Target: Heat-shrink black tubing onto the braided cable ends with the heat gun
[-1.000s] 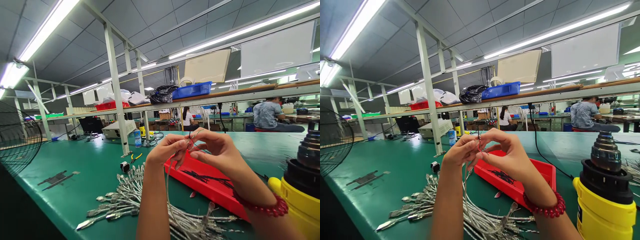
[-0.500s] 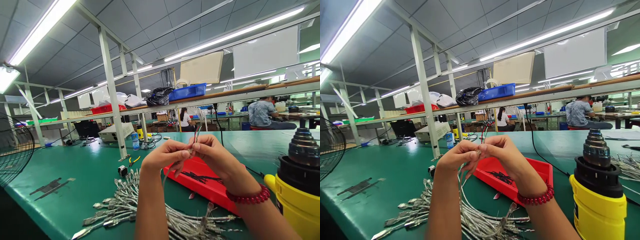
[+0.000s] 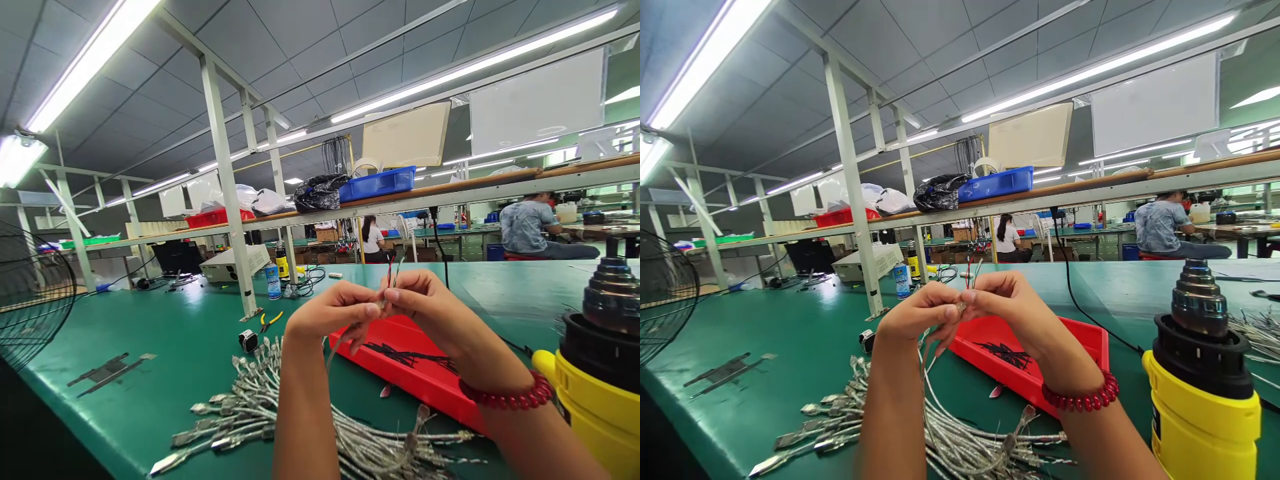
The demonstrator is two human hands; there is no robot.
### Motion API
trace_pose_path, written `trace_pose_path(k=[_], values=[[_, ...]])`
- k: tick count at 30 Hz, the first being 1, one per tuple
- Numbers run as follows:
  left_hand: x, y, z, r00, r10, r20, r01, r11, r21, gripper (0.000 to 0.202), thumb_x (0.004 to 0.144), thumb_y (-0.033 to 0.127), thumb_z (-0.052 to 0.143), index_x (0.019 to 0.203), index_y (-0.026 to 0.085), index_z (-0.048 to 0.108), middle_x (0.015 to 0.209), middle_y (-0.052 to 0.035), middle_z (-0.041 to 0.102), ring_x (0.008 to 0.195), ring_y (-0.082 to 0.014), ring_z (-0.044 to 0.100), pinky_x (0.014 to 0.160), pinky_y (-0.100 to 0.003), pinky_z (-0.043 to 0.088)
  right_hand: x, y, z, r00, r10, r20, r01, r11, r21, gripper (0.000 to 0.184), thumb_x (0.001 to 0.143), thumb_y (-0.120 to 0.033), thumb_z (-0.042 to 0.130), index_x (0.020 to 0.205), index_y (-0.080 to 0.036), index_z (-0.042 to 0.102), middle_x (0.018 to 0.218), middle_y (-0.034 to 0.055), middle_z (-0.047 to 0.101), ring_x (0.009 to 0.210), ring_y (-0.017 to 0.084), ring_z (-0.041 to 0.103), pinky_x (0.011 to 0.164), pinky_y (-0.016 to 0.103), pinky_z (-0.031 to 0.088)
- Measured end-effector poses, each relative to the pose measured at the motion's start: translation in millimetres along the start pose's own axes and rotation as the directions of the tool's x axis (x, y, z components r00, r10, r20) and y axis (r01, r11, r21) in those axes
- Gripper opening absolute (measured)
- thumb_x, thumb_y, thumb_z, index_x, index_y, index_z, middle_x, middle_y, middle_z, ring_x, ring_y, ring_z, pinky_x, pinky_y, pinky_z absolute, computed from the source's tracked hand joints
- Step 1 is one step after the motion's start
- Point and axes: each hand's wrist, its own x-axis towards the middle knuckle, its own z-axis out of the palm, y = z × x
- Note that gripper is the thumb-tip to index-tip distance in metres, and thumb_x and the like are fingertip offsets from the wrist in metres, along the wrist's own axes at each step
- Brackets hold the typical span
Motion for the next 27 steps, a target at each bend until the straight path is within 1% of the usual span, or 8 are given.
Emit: trace_pose_path(k=[3, 8, 10, 12, 16, 19, 22, 27], values=[[4, -3, -0.4, 0.995, 0.031, -0.096, -0.027, 0.999, 0.041, 0.035, 0.092, 0.043, 0.055, 0.071, 0.016, 0.051, 0.042, 0.0074, 0.046, 0.034, -0.0062, 0.05, 0.037, -0.014, 0.042, 1, 2, 3, 0.974, -0.196, -0.112, 0.18, 0.974, -0.134, 0.02, 0.072, -0.033, 0.079, 0.064, -0.017, 0.072, 0.06, 0.0008, 0.067, 0.059, 0.008, 0.064, 0.062, 0.018, 0.056], [12, -3, 2.6, 0.975, 0.038, -0.22, -0.02, 0.996, 0.087, 0.041, 0.095, 0.044, 0.049, 0.065, 0.017, 0.044, 0.042, 0.0075, 0.045, 0.034, -0.0055, 0.05, 0.037, -0.014, 0.041, 5, 11, 5, 0.772, -0.575, -0.271, 0.429, 0.786, -0.445, 0.007, 0.07, -0.024, 0.08, 0.071, -0.02, 0.074, 0.072, 0.0008, 0.067, 0.067, 0.01, 0.065, 0.057, 0.018, 0.055], [14, -3, 3.6, 0.968, 0.037, -0.25, -0.014, 0.996, 0.093, 0.038, 0.094, 0.045, 0.051, 0.068, 0.017, 0.048, 0.041, 0.0081, 0.045, 0.032, -0.0055, 0.048, 0.035, -0.014, 0.041, 7, 15, 2, 0.796, -0.534, -0.286, 0.385, 0.81, -0.442, 0.017, 0.069, -0.026, 0.081, 0.084, -0.021, 0.075, 0.082, 0.0026, 0.07, 0.076, 0.012, 0.067, 0.061, 0.021, 0.058], [15, -3, 3.9, 0.959, 0.056, -0.279, -0.031, 0.995, 0.093, 0.035, 0.092, 0.046, 0.054, 0.073, 0.017, 0.052, 0.041, 0.0087, 0.045, 0.032, -0.0056, 0.047, 0.035, -0.014, 0.04, 8, 17, -2, 0.88, -0.387, -0.275, 0.279, 0.89, -0.362, 0.043, 0.066, -0.033, 0.083, 0.106, -0.022, 0.072, 0.096, 0.0053, 0.071, 0.091, 0.017, 0.068, 0.07, 0.026, 0.061], [18, -5, 3.5, 0.955, 0.084, -0.283, -0.064, 0.995, 0.08, 0.038, 0.092, 0.047, 0.055, 0.07, 0.016, 0.049, 0.041, 0.0082, 0.045, 0.033, -0.0058, 0.05, 0.036, -0.013, 0.04, 6, 13, -5, 0.98, -0.173, -0.094, 0.135, 0.937, -0.321, 0.061, 0.071, -0.045, 0.078, 0.124, -0.02, 0.063, 0.125, 0.0109, 0.064, 0.112, 0.023, 0.063, 0.089, 0.036, 0.059], [21, -8, 3.8, 0.956, 0.084, -0.282, -0.064, 0.995, 0.08, 0.033, 0.092, 0.044, 0.056, 0.075, 0.016, 0.054, 0.041, 0.0084, 0.046, 0.034, -0.0057, 0.051, 0.037, -0.013, 0.04, 1, 8, -4, 0.986, -0.161, -0.037, 0.137, 0.922, -0.362, 0.05, 0.08, -0.049, 0.069, 0.122, -0.023, 0.065, 0.14, 0.0083, 0.054, 0.114, 0.023, 0.062, 0.099, 0.039, 0.054], [22, -10, 5.2, 0.969, 0.064, -0.24, -0.059, 0.998, 0.028, 0.039, 0.093, 0.045, 0.054, 0.068, 0.016, 0.05, 0.04, 0.0077, 0.044, 0.032, -0.007, 0.05, 0.035, -0.015, 0.041, 0, 5, -6, 0.977, -0.207, -0.059, 0.176, 0.926, -0.334, 0.044, 0.085, -0.046, 0.064, 0.123, -0.025, 0.065, 0.126, 0.0059, 0.065, 0.116, 0.021, 0.061, 0.105, 0.04, 0.049], [23, -10, 8.6, 0.989, 0.089, -0.121, -0.101, 0.99, -0.097, 0.043, 0.094, 0.045, 0.05, 0.063, 0.016, 0.047, 0.038, 0.0068, 0.043, 0.029, -0.0071, 0.047, 0.032, -0.015, 0.041, 3, 7, -15, 0.977, -0.2, -0.07, 0.191, 0.974, -0.118, 0.037, 0.077, -0.038, 0.075, 0.111, -0.025, 0.069, 0.103, 0.004, 0.071, 0.094, 0.015, 0.068, 0.086, 0.032, 0.058]])
